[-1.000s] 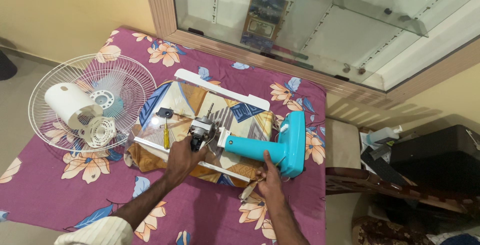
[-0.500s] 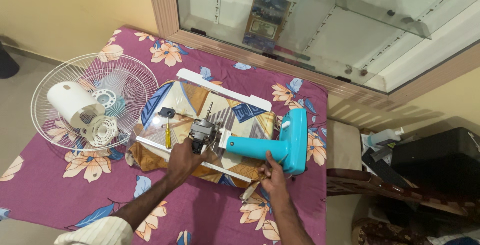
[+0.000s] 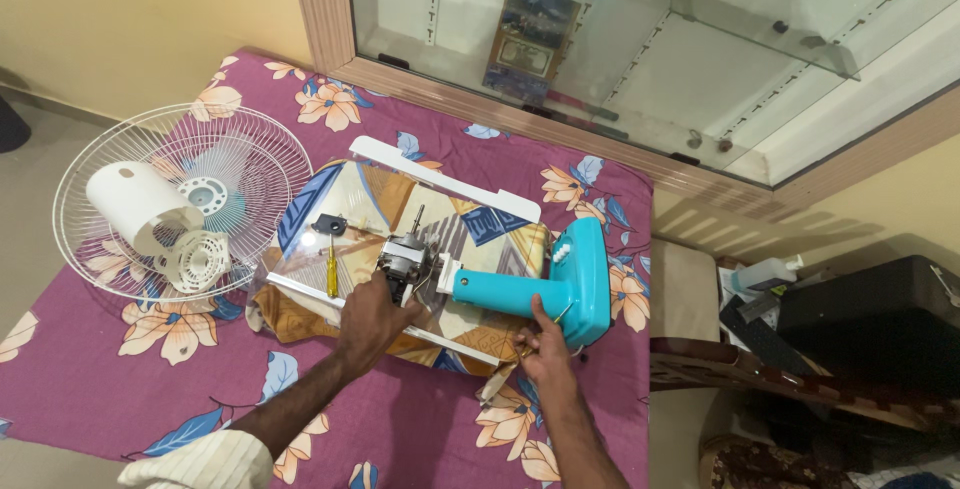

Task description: The person works on the internal motor assembly of a disassembled electric fan. They use a screwdriver to adjust components and repeatedly insert and remove a small white cylindrical part from the motor housing. The fan cage and blades remain separate on the table throughout the clip.

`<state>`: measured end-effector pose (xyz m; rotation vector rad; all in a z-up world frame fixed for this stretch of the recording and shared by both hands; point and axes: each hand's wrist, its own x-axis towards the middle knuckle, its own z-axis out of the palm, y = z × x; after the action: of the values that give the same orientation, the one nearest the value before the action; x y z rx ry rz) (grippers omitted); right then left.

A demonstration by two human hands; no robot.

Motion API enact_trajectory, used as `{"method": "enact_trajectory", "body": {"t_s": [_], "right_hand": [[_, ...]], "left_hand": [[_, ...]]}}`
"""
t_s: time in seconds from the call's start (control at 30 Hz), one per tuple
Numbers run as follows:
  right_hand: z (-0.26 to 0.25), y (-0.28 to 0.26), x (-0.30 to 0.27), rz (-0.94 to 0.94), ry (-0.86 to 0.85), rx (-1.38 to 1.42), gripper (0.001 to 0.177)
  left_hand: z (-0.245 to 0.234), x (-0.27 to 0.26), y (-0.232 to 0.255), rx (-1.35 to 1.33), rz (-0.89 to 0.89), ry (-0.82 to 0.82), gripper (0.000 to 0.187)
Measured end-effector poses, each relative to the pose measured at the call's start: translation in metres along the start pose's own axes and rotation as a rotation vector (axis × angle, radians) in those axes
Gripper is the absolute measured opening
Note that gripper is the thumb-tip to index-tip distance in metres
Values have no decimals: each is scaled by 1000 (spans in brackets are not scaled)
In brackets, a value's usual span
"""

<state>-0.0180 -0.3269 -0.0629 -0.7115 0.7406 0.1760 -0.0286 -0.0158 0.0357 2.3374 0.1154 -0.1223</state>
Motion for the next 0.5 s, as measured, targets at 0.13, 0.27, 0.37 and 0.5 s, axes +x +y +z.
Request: {"method": "enact_trajectory", "body": {"t_s": [0.13,0.27,0.37,0.5], "right_hand": [[2,3,0,-59,-5,-33,35],[-2,-1,0,9,-42,-36,32],[1,-10,-1,78,-59,-38,33],[11,-17,-8,137,-36,-57,39]], "left_hand": [[-1,2,5,70,-26,6,44],[-4,-4,7,105,-15,2,48],[-4,-5,11,107,-38,8,52],[-4,-2,15,78,-89,-10,50]]}}
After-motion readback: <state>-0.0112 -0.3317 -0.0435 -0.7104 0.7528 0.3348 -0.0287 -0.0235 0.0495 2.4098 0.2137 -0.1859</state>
